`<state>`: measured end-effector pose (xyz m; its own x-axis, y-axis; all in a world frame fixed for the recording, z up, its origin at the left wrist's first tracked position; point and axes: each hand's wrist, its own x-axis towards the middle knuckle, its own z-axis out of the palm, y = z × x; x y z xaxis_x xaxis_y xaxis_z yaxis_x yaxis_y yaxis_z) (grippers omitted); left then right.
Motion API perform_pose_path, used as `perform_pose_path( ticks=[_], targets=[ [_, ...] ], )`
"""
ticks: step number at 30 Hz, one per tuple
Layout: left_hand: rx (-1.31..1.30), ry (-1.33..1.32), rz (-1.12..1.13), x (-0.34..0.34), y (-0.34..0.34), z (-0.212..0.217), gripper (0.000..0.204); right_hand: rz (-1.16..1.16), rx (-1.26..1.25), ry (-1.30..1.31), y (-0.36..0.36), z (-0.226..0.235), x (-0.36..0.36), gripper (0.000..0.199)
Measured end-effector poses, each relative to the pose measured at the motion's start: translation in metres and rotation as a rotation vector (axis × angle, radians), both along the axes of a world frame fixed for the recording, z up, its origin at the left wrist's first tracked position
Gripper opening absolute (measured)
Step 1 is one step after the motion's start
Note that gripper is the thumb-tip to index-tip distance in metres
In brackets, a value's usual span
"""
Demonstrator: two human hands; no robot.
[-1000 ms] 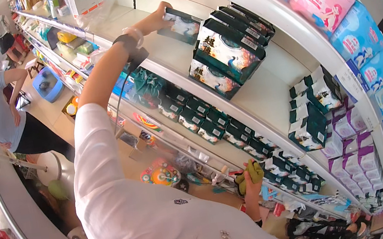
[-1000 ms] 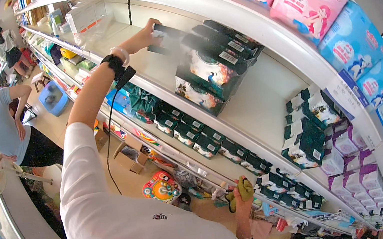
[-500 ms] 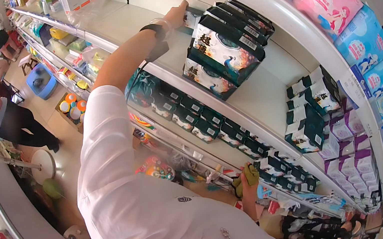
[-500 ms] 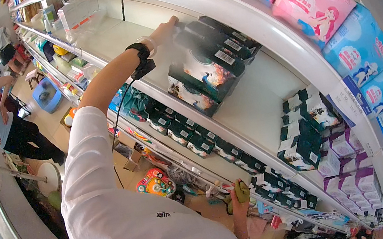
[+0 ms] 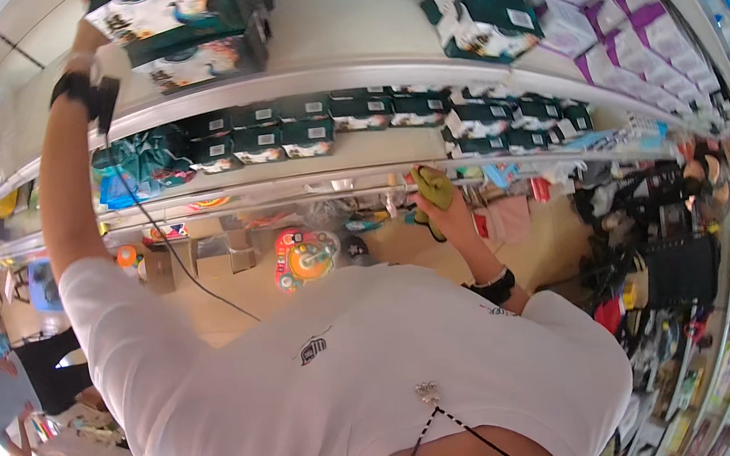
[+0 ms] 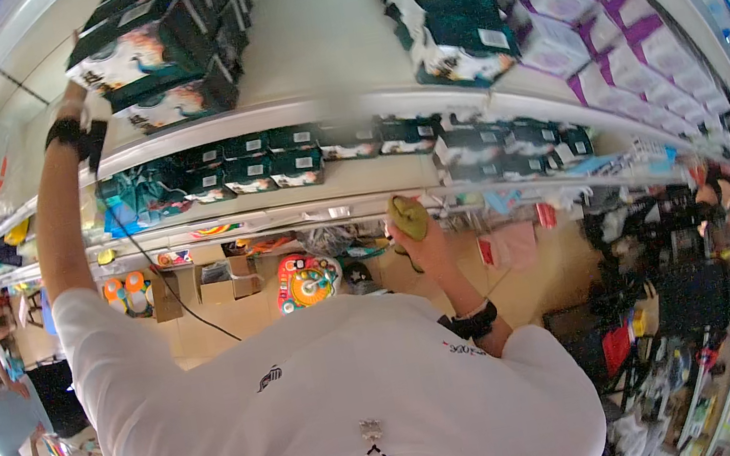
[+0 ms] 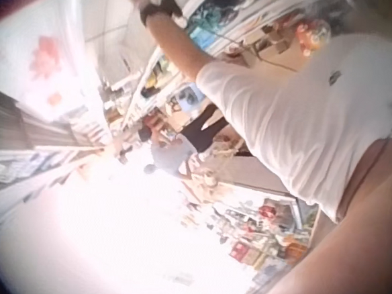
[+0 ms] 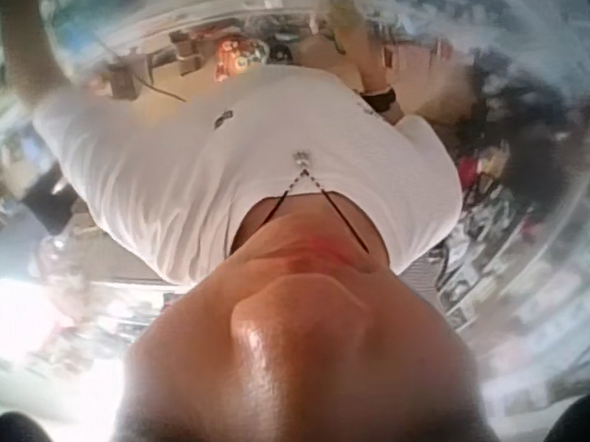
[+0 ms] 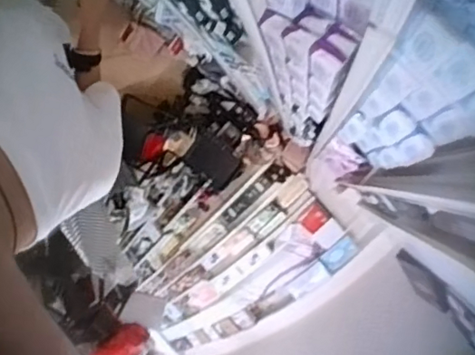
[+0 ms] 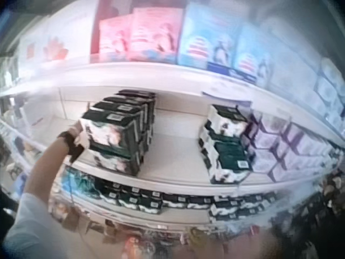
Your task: The person wipes down several dark green packages on a store shelf using a yellow cloth, picking them up individually to clean the surfaces before placing them back in their original positions.
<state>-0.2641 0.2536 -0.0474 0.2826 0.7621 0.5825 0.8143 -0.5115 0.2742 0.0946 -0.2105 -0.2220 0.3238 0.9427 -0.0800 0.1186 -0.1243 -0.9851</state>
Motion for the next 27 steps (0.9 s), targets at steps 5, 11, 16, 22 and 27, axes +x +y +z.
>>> perform_pose_path(
  ticks=[5, 11, 16, 22, 27],
  targets=[
    [0.004, -0.181, -0.022, -0.013, -0.064, 0.024, 0.08, -0.097, 0.05, -0.329, 0.001, -0.014, 0.034, 0.042],
    [0.062, -0.604, -0.157, -0.026, -0.211, 0.019, 0.073, 0.067, 0.056, -0.837, 0.041, -0.011, 0.053, 0.044],
    [0.192, -0.867, 0.126, -0.023, -0.317, -0.078, 0.056, 0.259, -0.078, -1.013, 0.102, -0.031, 0.038, 0.057],
    [-0.698, -1.304, 0.154, 0.011, -0.45, -0.242, 0.059, 0.258, -0.165, -1.225, 0.174, -0.058, 0.014, 0.059],
    [-0.805, -1.265, 0.209, 0.037, -0.515, -0.246, 0.058, 0.186, -0.001, -1.416, 0.186, -0.078, 0.001, 0.032]
  ],
)
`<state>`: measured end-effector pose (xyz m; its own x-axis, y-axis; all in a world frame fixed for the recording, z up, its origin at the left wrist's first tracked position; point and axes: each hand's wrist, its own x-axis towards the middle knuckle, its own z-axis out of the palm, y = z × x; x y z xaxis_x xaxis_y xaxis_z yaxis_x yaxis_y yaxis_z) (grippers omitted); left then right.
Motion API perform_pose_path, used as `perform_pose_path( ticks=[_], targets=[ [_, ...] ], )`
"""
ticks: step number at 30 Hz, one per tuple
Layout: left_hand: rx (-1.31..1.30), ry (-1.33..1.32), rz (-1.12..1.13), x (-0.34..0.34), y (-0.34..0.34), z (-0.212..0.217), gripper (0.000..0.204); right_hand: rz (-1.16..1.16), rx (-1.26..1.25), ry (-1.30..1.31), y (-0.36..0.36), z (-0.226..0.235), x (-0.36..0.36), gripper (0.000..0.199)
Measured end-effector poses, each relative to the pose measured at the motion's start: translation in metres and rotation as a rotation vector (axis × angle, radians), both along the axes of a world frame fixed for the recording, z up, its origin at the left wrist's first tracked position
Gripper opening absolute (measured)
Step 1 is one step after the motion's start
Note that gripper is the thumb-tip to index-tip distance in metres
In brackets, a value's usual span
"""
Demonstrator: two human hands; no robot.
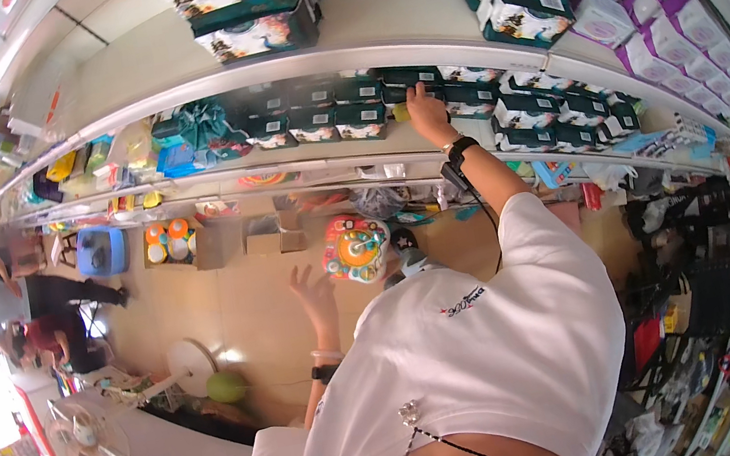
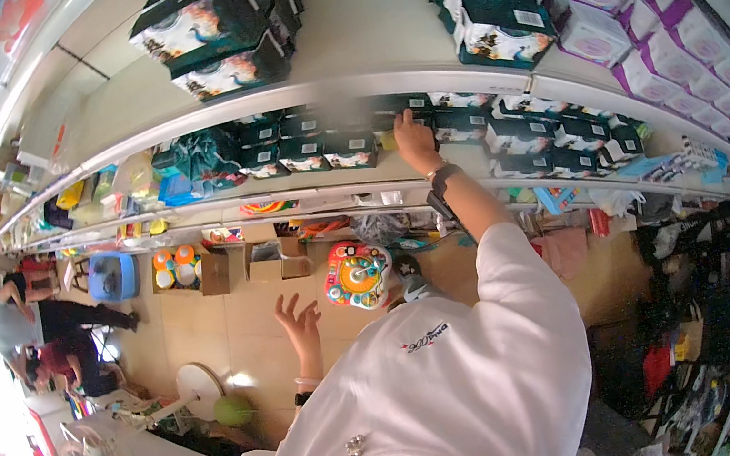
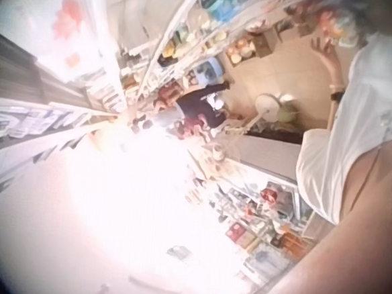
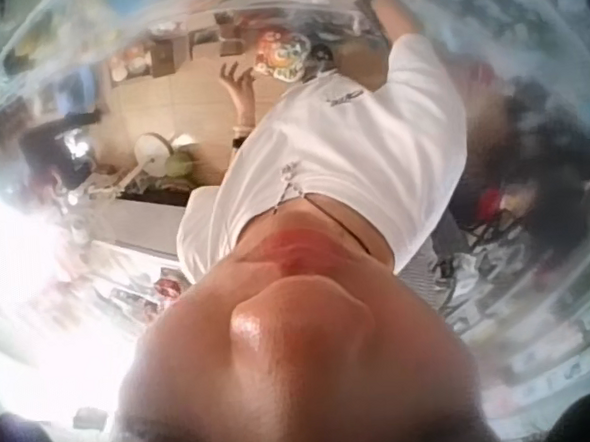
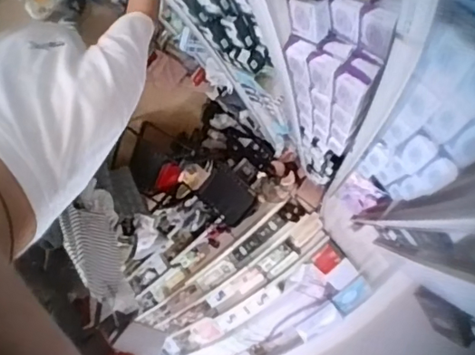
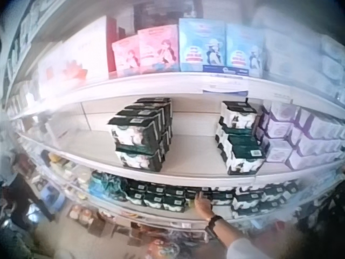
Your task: The person wipes down several dark green packages on a store shelf using a yellow cloth, picking them up individually to clean the surfaces before placing them back in their original positions.
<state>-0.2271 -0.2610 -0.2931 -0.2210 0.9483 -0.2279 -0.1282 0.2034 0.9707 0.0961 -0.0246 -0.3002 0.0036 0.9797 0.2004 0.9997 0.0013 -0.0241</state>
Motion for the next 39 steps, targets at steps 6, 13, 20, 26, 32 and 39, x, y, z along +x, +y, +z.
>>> perform_pose_path(
  ticks=[6, 13, 20, 26, 32, 39],
  targets=[
    [-0.04, 0.052, -0.058, -0.005, -0.018, 0.001, 0.053, -0.014, 0.063, -0.035, -0.002, 0.002, -0.001, 0.022],
    [0.075, 0.103, -0.106, -0.004, -0.001, 0.014, 0.055, -0.173, 0.279, 0.121, -0.016, 0.018, 0.014, 0.023],
    [0.245, -0.111, -0.336, 0.023, 0.022, 0.064, 0.057, 0.089, 0.226, 1.289, -0.096, 0.083, -0.005, 0.033],
    [0.349, -0.638, -0.665, 0.052, 0.025, 0.089, 0.078, 0.117, -0.625, 1.831, -0.207, 0.133, -0.064, 0.031],
    [-0.231, -1.087, -0.72, 0.061, -0.001, 0.084, 0.069, -0.024, -0.377, 1.919, -0.262, 0.131, -0.078, 0.032],
    [-0.291, -1.343, -0.58, 0.055, -0.03, 0.081, 0.06, 0.322, 0.318, 1.315, -0.256, 0.154, -0.078, 0.063]
  ],
)
